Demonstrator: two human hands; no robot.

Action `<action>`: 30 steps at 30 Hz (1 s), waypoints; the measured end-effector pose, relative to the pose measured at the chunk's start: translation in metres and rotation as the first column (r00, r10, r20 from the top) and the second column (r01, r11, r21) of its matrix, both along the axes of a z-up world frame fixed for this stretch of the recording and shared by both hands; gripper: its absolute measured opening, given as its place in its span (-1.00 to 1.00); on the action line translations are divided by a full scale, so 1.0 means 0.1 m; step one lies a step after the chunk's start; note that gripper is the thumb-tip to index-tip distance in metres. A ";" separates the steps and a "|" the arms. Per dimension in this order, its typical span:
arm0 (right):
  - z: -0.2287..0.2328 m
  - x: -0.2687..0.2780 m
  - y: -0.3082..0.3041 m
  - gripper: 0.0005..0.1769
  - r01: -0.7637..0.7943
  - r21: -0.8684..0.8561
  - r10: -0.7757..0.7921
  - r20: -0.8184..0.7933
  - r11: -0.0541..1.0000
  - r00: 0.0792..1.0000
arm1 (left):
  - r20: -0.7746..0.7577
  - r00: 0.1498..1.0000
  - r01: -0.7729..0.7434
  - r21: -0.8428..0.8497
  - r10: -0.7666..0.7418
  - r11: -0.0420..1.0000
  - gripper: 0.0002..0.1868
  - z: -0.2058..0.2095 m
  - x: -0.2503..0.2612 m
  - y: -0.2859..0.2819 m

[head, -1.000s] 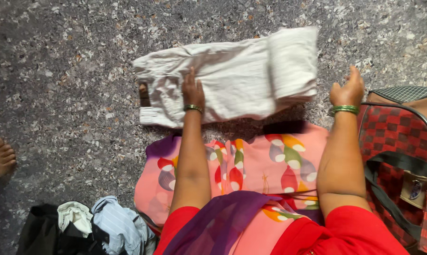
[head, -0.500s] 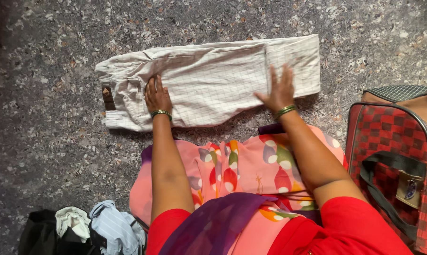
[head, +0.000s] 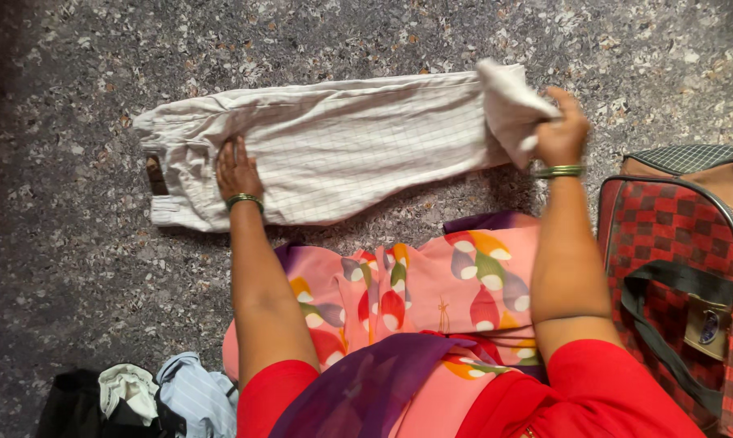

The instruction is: The person folds a pair of pants on the floor by smoothing out the fabric, folding the legs together, and then folding them into a smaller rectangle before placing them into a bag.

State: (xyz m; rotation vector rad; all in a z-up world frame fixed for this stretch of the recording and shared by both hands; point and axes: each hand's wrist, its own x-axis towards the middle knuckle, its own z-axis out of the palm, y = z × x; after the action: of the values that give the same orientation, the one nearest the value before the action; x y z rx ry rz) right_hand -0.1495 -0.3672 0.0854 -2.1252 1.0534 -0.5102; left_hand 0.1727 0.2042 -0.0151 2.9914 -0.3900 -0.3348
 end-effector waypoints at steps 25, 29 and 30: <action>-0.22 0.43 0.41 -0.06 -0.217 -0.053 0.138 -0.624 0.975 0.769 | 0.130 0.963 -0.237 -0.018 0.237 0.971 -0.32 0.31 -1.32 -1.11; -0.69 0.30 -0.02 -0.61 -0.059 -0.175 -0.035 -0.492 0.983 0.870 | 0.162 0.960 -0.226 -0.042 0.229 0.973 -0.33 0.29 -1.32 -1.09; -0.80 0.27 -0.18 -0.73 0.047 -0.150 -0.107 -0.421 0.987 0.901 | 0.156 0.960 -0.226 -0.050 0.231 0.973 -0.33 0.29 -1.31 -1.09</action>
State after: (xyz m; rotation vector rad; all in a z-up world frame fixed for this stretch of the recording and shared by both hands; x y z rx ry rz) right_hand -0.1223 -0.3853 0.0053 -2.3891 1.3826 -0.1509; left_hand 0.0418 0.0950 0.0140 2.9994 -0.0583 -0.0647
